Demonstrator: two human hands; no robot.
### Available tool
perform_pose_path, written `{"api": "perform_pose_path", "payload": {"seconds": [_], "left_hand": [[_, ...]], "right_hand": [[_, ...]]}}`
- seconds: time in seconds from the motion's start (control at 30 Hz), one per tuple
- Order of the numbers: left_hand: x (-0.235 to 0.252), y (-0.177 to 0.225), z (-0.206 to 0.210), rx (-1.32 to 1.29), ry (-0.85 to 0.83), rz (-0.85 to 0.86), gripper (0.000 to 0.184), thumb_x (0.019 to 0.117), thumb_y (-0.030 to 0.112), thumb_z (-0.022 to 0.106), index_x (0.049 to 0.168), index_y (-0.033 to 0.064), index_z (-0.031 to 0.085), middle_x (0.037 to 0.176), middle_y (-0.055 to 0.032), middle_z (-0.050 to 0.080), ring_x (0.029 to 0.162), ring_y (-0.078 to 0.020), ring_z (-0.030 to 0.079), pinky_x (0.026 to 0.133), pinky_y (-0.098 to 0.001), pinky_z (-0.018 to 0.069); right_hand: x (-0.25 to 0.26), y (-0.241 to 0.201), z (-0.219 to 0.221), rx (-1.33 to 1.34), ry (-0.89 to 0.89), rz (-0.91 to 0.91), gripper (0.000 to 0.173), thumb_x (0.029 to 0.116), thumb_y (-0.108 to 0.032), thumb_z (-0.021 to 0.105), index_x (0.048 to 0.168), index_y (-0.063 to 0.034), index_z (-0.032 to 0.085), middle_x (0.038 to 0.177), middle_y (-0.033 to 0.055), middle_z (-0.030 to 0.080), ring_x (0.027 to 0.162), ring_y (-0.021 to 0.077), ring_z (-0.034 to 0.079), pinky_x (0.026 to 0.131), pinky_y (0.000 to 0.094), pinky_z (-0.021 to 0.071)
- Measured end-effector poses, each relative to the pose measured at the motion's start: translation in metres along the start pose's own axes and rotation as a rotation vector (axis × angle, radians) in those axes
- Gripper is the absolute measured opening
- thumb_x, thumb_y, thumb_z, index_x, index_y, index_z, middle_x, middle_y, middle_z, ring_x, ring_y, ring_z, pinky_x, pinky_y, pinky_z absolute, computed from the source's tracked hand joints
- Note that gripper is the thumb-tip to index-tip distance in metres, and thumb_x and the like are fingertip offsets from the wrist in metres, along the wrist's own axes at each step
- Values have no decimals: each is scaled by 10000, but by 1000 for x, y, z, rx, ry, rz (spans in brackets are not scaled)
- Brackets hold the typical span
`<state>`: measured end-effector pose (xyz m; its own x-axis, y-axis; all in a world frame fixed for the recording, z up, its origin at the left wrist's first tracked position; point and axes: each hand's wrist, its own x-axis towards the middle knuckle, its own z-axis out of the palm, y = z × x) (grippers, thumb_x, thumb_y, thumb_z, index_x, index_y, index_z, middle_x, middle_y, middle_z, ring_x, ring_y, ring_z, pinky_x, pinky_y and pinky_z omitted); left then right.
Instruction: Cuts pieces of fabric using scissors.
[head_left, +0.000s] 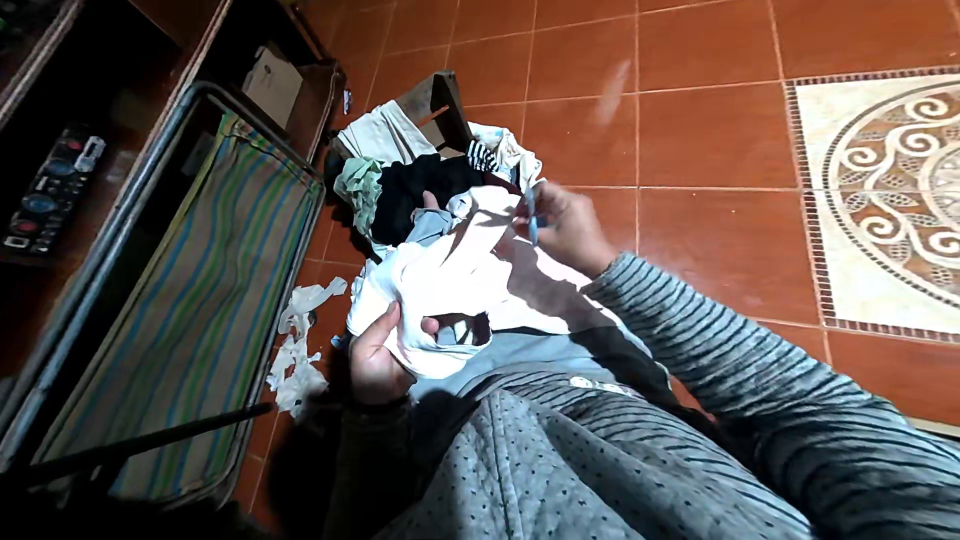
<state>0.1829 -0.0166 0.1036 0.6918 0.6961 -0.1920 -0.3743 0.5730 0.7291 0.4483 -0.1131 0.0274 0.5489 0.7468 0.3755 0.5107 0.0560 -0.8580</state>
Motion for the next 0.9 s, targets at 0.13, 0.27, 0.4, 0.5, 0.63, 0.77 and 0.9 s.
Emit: {"api": "perform_pose_path", "payload": {"seconds": [0.13, 0.27, 0.4, 0.5, 0.63, 0.77, 0.9], "left_hand": [[10, -5, 11, 311, 297, 178, 211, 1030, -54, 370, 1158, -17, 534, 892, -125, 750, 778, -233, 759, 737, -407, 654], [22, -33, 7, 406, 421, 158, 191, 1034, -57, 437, 1203, -37, 524, 911, -96, 741, 812, -194, 749, 750, -378, 647], [23, -64, 0, 439, 518, -173, 315, 1036, -15, 499, 1345, -63, 462, 1056, -189, 693, 892, -232, 726, 784, -389, 626], [22, -62, -4, 484, 515, -117, 284, 1033, -9, 512, 1312, -63, 497, 1058, -155, 694, 901, -181, 718, 804, -358, 619], [19, -45, -4, 507, 424, 133, 290, 999, -60, 518, 1288, -45, 501, 1017, -107, 711, 900, -161, 728, 818, -363, 632], [11, -34, 6, 481, 410, 244, 296, 989, -83, 499, 1276, -12, 499, 986, -68, 728, 879, -138, 736, 801, -347, 639], [4, -33, 13, 548, 394, 336, 313, 962, -89, 513, 1263, -3, 498, 978, -27, 724, 882, -99, 728, 811, -318, 632]], "right_hand": [[-2, -6, -28, -134, 104, -109, 168, 919, -40, 683, 1059, -1, 600, 991, 142, 686, 928, 211, 683, 838, 381, 581], [-30, 14, -41, -270, -28, 46, 253, 825, -37, 763, 1036, 27, 638, 924, 169, 706, 844, 302, 706, 773, 517, 584], [-64, 35, -36, -352, -419, 544, 263, 845, -37, 762, 1085, 19, 671, 918, 229, 687, 873, 414, 674, 792, 651, 519], [-71, 36, -47, -266, -245, 507, 255, 845, -42, 772, 1064, 34, 666, 865, 212, 680, 792, 373, 669, 733, 615, 528], [-76, 11, -53, -47, -188, 267, 413, 857, -336, 741, 1111, -24, 646, 974, 86, 690, 839, 170, 666, 727, 391, 566], [-95, -24, -38, 424, -719, 272, 505, 873, -644, 683, 904, -140, 666, 751, -108, 623, 651, -45, 556, 573, 169, 461], [-105, -35, -16, 446, -976, 352, 543, 837, -664, 699, 733, -141, 598, 582, -110, 497, 498, -33, 442, 458, 185, 336]]}}
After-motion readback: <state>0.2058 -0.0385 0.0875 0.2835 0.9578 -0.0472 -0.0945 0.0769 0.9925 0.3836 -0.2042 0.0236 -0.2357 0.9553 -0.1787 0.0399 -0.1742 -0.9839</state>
